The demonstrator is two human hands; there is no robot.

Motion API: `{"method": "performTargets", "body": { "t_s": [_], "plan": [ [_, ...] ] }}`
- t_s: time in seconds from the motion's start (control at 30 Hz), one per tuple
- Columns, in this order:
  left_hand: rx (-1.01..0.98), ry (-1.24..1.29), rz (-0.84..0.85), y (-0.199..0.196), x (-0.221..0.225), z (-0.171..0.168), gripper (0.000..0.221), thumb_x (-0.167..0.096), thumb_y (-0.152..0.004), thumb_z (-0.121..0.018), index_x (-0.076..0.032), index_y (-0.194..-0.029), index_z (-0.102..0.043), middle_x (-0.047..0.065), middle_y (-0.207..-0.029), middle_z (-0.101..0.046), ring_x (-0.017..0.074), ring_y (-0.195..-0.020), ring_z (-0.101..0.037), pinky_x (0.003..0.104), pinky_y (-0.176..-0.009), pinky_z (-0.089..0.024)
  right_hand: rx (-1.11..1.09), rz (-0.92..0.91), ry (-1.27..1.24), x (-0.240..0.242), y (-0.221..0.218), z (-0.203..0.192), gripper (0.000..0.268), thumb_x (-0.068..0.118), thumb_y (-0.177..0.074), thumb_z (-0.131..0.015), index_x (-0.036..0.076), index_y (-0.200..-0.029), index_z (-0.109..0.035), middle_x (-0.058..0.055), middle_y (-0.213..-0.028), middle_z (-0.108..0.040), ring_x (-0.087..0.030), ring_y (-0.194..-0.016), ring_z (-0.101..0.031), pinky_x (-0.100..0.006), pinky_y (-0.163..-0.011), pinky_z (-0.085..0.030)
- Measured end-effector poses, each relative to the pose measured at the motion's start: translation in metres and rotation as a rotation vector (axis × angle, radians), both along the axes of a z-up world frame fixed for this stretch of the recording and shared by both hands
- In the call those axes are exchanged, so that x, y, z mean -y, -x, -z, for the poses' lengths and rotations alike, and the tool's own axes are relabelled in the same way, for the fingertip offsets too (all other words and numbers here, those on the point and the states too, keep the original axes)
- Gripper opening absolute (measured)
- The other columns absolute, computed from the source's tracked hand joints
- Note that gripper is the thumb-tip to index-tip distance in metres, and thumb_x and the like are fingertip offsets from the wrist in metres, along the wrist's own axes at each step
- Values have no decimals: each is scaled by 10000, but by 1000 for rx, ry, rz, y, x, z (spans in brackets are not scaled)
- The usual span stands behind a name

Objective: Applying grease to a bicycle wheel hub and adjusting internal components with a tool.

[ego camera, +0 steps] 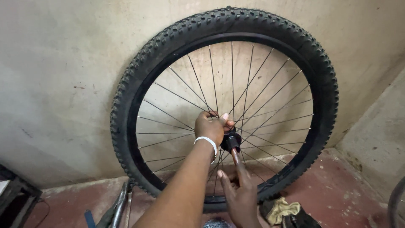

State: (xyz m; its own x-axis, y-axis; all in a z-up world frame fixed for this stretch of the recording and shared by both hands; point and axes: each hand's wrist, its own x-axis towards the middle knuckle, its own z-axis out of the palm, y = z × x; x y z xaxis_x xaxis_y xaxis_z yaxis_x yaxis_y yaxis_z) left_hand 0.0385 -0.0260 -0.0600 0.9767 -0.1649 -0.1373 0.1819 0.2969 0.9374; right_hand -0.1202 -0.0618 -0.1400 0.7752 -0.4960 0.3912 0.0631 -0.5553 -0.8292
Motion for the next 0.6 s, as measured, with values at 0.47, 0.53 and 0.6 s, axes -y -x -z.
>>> {"method": "performTargets", "body": {
  "t_s": [0.47,0.53,0.6],
  "plan": [
    [-39,61,0,-1,-1,1,272,46,-957,-668,-64,-1128,-487,130,-789,-715,193,-618,-670,303,-590,-566,104,-42,-712,-23,-7,-12,622,87,-904,-690,145,-1516,-594,-38,-628,-567,-120,-554,-500,-243,-494,-354],
    [-28,102,74,-5,-4,6,289,38,-968,-651,-54,-1157,-453,144,-827,-703,229,-689,-696,312,-655,-573,96,-44,-1018,-21,-6,-17,531,116,-943,-656,106,-1473,-650,-63,-751,-580,-127,-626,-495,-272,-539,-367],
    [-15,125,84,-9,-4,13,309,46,-954,-663,-53,-1149,-446,156,-837,-712,243,-696,-709,318,-657,-577,105,-11,-1063,-20,1,-29,450,84,-963,-644,80,-1409,-701,-60,-816,-594,-132,-655,-499,-269,-574,-366]
  ]
}}
